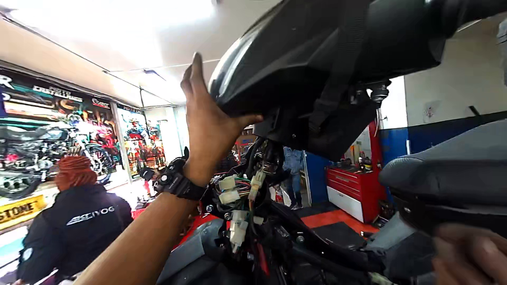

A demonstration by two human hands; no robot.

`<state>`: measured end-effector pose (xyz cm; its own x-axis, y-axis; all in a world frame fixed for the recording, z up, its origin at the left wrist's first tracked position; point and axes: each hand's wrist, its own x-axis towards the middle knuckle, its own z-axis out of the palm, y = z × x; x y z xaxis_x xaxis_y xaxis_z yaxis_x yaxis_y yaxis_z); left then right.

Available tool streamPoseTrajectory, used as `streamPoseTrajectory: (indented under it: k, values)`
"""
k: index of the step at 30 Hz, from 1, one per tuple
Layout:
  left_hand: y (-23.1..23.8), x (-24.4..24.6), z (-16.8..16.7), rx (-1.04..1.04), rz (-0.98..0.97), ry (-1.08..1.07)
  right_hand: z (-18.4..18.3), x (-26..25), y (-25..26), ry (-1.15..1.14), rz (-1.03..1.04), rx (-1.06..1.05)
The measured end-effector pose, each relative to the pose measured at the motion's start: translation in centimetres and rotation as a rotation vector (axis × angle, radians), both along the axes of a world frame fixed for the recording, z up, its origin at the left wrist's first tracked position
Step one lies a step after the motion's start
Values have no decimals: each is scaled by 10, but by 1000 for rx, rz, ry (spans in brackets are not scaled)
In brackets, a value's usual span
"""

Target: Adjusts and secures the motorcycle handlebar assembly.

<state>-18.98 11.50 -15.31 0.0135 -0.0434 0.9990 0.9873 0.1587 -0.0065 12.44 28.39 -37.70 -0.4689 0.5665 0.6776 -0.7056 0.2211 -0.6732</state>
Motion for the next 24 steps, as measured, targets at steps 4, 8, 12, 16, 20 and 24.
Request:
streamPoseTrajectory:
  k: [4, 8, 12, 16, 20, 24]
  values:
    - [5, 1, -7, 1, -182, -329, 60, -52, -10, 32, 369, -329]
    - [10, 5, -13, -3, -378, -483, 92, -112, -13, 87, 458, -582]
    - [12, 4, -15, 13, -403, -491, 102, -124, -5, 282, 462, -787]
    - [15, 2, -18, 60, -283, -385, 92, -135, -18, 322, 471, -858]
    - [26, 3, -26, 143, -469, -392, 98, -154, -15, 265, 561, -918]
    - [24, 6, -26, 118, -629, -508, 125, -158, 1, 190, 677, -913]
